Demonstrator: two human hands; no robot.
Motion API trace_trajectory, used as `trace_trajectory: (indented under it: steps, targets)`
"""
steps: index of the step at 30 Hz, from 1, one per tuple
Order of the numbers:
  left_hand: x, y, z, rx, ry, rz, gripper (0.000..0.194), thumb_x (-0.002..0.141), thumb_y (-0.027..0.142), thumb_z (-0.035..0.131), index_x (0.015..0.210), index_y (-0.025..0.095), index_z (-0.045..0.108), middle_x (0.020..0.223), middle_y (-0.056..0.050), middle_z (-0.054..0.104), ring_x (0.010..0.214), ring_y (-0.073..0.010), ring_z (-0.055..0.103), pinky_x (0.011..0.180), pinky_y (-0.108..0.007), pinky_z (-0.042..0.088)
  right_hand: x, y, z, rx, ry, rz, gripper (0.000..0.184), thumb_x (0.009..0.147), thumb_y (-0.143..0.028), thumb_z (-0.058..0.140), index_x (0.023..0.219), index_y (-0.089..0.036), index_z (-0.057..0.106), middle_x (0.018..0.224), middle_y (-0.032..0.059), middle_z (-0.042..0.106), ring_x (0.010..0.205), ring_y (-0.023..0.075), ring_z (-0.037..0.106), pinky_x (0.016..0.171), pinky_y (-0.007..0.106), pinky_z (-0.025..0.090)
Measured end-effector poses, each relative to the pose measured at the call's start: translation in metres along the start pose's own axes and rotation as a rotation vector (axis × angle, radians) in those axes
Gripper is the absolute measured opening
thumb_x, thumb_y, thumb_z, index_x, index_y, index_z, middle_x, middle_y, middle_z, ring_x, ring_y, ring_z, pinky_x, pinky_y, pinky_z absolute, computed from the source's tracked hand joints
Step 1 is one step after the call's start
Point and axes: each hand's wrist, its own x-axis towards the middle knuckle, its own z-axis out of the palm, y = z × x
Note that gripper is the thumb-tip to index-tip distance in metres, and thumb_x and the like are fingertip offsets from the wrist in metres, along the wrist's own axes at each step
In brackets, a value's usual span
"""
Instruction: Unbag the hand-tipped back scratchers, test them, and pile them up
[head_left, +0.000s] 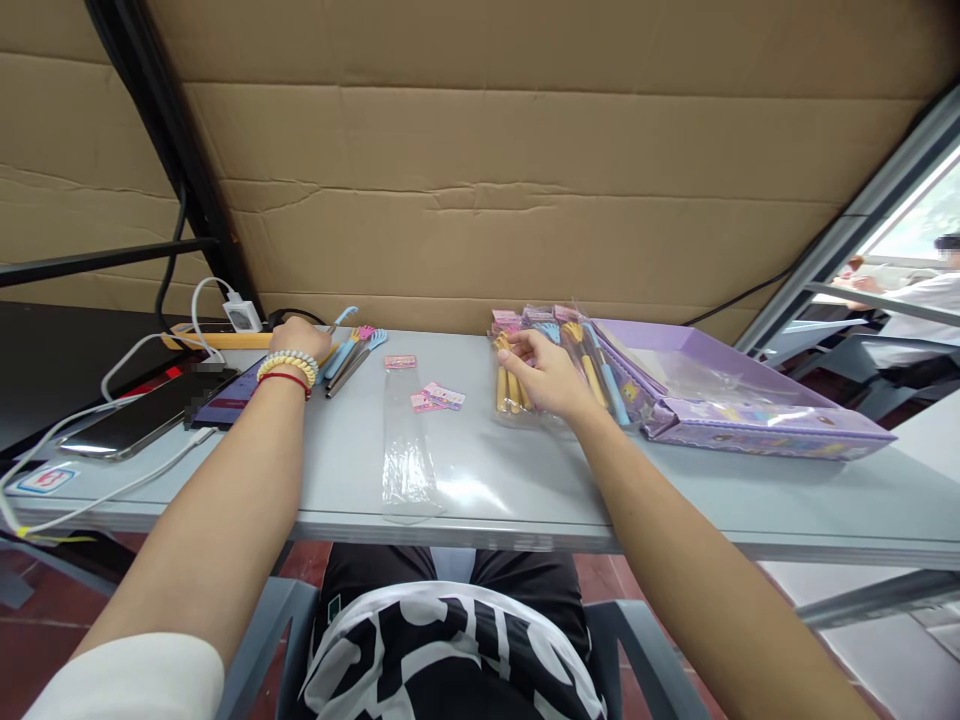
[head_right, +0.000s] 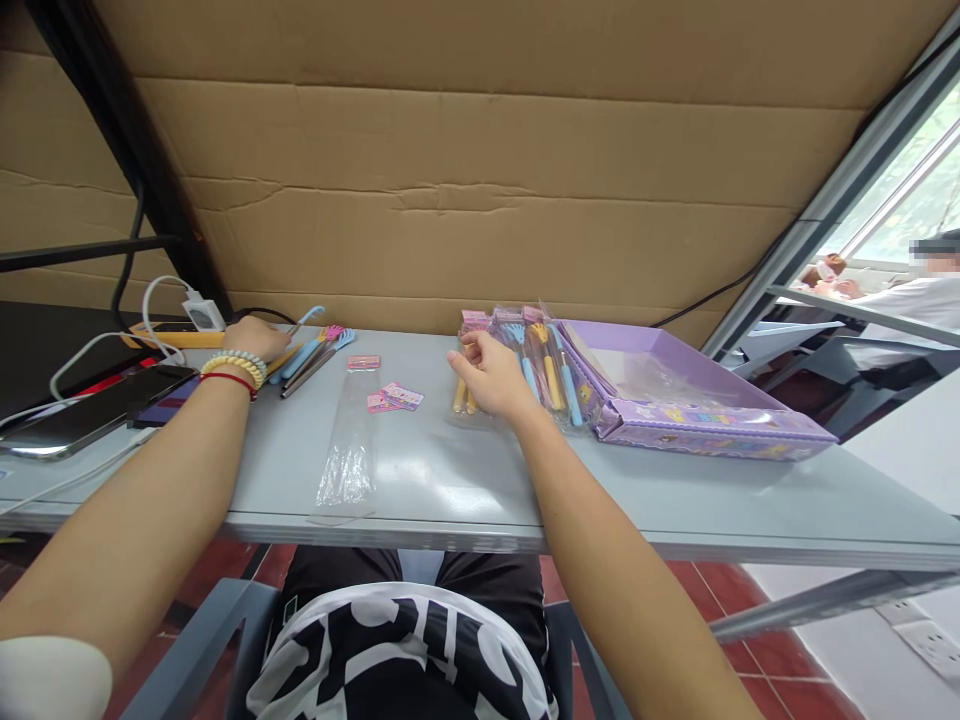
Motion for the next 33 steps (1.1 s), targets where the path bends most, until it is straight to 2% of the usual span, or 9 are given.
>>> trace_trajectory:
  steps: [4, 9, 12, 16, 20, 23, 25, 29, 33]
  targets:
    - [-0.004, 0.004, -0.005, 0.051, -0.136, -0.066, 0.043, 0.077, 0.036, 0.057, 0.102, 0.001, 0.064, 0.119, -0.025, 0.061, 0.110, -0.0356, 0.057, 0.083, -0.037, 0.045, -0.001, 0.001, 0.001, -0.018, -0.043, -0.016, 0.036, 0.081, -0.042, 0.054, 0.104, -0.015, 0.057, 0.090, 0.0073, 0.064, 0.080, 0.0181, 0.057, 0.074, 0.032, 0.045]
    - [-0.009, 0.008, -0.010, 0.049, -0.181, -0.051, 0.034, 0.077, 0.038, 0.054, 0.083, 0.007, 0.066, 0.097, -0.021, 0.068, 0.096, -0.0311, 0.061, 0.074, -0.034, 0.045, -0.003, 0.001, 0.000, -0.017, -0.066, -0.022, 0.036, 0.081, -0.044, 0.054, 0.103, -0.015, 0.058, 0.091, 0.0072, 0.065, 0.078, 0.0173, 0.058, 0.073, 0.032, 0.045]
    - [-0.010, 0.009, -0.011, 0.047, -0.173, -0.053, 0.033, 0.074, 0.038, 0.056, 0.081, 0.007, 0.066, 0.096, -0.021, 0.068, 0.093, -0.0308, 0.061, 0.072, -0.033, 0.044, -0.003, 0.000, -0.001, -0.028, -0.068, -0.024, 0.035, 0.082, -0.044, 0.054, 0.101, -0.016, 0.059, 0.093, 0.0074, 0.066, 0.079, 0.0172, 0.058, 0.073, 0.031, 0.045]
    - [-0.010, 0.007, -0.010, 0.042, -0.138, -0.028, 0.040, 0.072, 0.038, 0.056, 0.090, 0.003, 0.066, 0.107, -0.024, 0.066, 0.098, -0.0332, 0.060, 0.073, -0.035, 0.045, -0.004, 0.000, -0.003, -0.051, -0.098, -0.017, 0.033, 0.082, -0.045, 0.053, 0.096, -0.016, 0.060, 0.093, 0.0070, 0.066, 0.077, 0.0162, 0.057, 0.071, 0.030, 0.045]
    - [-0.013, 0.012, -0.009, 0.011, -0.040, 0.004, 0.043, 0.071, 0.037, 0.055, 0.094, 0.004, 0.069, 0.106, -0.025, 0.066, 0.102, -0.0354, 0.060, 0.078, -0.037, 0.046, -0.004, -0.002, -0.003, -0.076, -0.132, -0.022, 0.032, 0.081, -0.045, 0.054, 0.093, -0.016, 0.062, 0.087, 0.0062, 0.065, 0.075, 0.0157, 0.056, 0.069, 0.029, 0.044]
    - [-0.018, 0.025, -0.005, -0.030, 0.006, 0.125, 0.041, 0.073, 0.041, 0.053, 0.094, 0.011, 0.072, 0.104, -0.020, 0.069, 0.104, -0.0343, 0.060, 0.082, -0.038, 0.046, -0.005, -0.005, -0.004, -0.100, -0.159, -0.020, 0.029, 0.080, -0.042, 0.055, 0.089, -0.015, 0.062, 0.086, 0.0062, 0.065, 0.075, 0.0157, 0.056, 0.067, 0.028, 0.043]
    - [-0.023, 0.036, -0.001, -0.081, -0.031, 0.259, 0.038, 0.074, 0.041, 0.053, 0.096, 0.016, 0.072, 0.104, -0.013, 0.070, 0.103, -0.0298, 0.061, 0.084, -0.034, 0.046, -0.005, -0.007, -0.005, -0.125, -0.179, -0.026, 0.027, 0.080, -0.040, 0.055, 0.088, -0.015, 0.062, 0.085, 0.0060, 0.065, 0.075, 0.0157, 0.056, 0.067, 0.028, 0.042]
    - [-0.042, 0.060, 0.011, -0.124, -0.213, 0.657, 0.038, 0.073, 0.035, 0.056, 0.105, 0.019, 0.068, 0.102, -0.005, 0.071, 0.092, -0.0196, 0.064, 0.082, -0.024, 0.046, -0.006, -0.010, -0.005, -0.165, -0.191, -0.043, 0.025, 0.079, -0.037, 0.055, 0.085, -0.015, 0.063, 0.081, 0.0055, 0.065, 0.071, 0.0150, 0.055, 0.064, 0.027, 0.041]
    - [-0.066, 0.079, 0.021, -0.110, -0.414, 0.894, 0.041, 0.074, 0.037, 0.055, 0.108, 0.019, 0.067, 0.106, -0.006, 0.070, 0.092, -0.0196, 0.063, 0.080, -0.025, 0.045, -0.006, -0.009, -0.004, -0.168, -0.198, -0.065, 0.024, 0.078, -0.038, 0.056, 0.083, -0.015, 0.063, 0.077, 0.0046, 0.065, 0.067, 0.0145, 0.055, 0.061, 0.027, 0.040]
